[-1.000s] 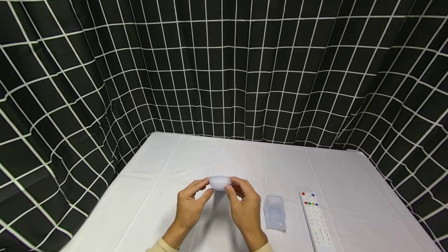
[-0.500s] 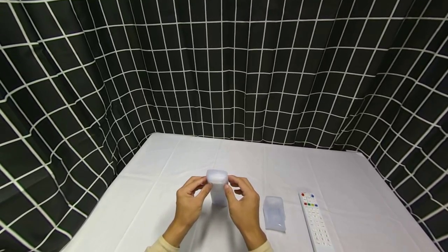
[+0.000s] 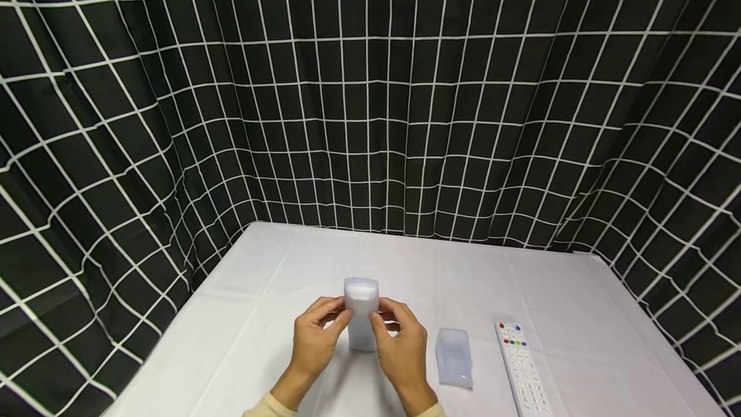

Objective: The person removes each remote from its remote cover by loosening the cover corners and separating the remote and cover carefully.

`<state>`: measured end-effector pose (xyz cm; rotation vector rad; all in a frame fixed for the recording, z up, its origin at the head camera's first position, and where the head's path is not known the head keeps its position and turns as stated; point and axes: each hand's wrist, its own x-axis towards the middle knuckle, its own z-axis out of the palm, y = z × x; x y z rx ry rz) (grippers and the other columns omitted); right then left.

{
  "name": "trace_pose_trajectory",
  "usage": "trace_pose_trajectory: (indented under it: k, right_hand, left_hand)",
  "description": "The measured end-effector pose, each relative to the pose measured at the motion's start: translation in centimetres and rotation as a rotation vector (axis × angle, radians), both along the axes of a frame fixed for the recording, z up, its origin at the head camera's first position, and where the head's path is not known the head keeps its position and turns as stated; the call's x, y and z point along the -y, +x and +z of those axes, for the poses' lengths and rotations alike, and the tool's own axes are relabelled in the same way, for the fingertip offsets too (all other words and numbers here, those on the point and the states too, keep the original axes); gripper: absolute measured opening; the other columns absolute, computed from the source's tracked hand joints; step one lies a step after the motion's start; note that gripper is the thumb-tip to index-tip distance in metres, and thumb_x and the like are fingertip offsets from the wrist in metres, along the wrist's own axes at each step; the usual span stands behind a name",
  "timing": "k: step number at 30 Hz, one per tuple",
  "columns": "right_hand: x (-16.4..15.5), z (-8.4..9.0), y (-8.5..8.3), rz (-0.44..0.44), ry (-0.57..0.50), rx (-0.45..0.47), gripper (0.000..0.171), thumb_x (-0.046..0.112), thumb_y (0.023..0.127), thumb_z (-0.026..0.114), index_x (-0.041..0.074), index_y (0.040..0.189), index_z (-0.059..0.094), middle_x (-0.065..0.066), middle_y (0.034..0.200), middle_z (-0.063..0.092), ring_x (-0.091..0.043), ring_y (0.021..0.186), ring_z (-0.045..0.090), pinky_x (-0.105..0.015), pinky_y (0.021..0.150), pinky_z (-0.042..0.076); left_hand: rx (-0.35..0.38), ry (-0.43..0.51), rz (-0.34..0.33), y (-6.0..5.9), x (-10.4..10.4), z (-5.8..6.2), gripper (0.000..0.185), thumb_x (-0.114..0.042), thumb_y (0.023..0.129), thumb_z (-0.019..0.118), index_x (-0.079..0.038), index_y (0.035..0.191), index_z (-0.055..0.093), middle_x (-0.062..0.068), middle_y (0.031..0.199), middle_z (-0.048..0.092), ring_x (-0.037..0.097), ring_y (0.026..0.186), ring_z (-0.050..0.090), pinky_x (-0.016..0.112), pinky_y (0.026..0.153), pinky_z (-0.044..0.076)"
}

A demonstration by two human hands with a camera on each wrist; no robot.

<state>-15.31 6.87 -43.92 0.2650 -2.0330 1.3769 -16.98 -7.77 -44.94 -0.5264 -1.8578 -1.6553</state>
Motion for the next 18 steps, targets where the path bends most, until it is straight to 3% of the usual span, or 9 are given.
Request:
trace_pose_trajectory:
  k: [4,12,15,18]
  right_hand:
    - [0.0,-0.6,-0.3,-0.002,-0.007,0.022,0.026,-0.009,0.077,0.076,0.002,0.1,0.07,-0.001,0.091,0.07,-0.015,0.078,0.065,-0.031,0.064,0.055]
    - [0.0,-1.4,-0.4,-0.011,0.01,0.184,0.023,0.0,0.083,0.075,0.005,0.105,0.07,-0.005,0.095,0.071,-0.019,0.082,0.069,-0.032,0.067,0.057]
    - [0.0,-1.4,-0.5,-0.026,0.006,0.19,0.022,0.001,0.083,0.075,0.006,0.104,0.07,-0.003,0.092,0.071,-0.018,0.08,0.069,-0.033,0.066,0.057]
    - [0.0,-1.5,-0.7,-0.045,0.007,0.182,0.022,0.001,0.082,0.075,0.005,0.103,0.07,-0.001,0.087,0.07,-0.015,0.075,0.067,-0.032,0.066,0.056]
  left_hand:
    - [0.027,0.0,-0.011,-0.4,0.2,-1.0,0.021,0.0,0.081,0.076,0.002,0.101,0.072,-0.001,0.092,0.067,0.02,0.079,0.066,0.029,0.07,0.055]
    - [0.115,-0.002,-0.018,-0.6,0.1,-1.9,0.026,0.004,0.081,0.075,0.0,0.106,0.071,0.001,0.094,0.069,0.02,0.083,0.067,0.033,0.073,0.056]
    - [0.133,-0.008,-0.011,-0.5,0.0,-1.6,0.027,0.007,0.08,0.074,0.002,0.107,0.07,0.005,0.093,0.069,0.023,0.081,0.067,0.035,0.073,0.056]
    - [0.121,-0.019,-0.008,0.1,-0.1,-0.6,0.026,0.01,0.08,0.072,0.008,0.106,0.068,0.011,0.09,0.068,0.027,0.077,0.067,0.036,0.072,0.056]
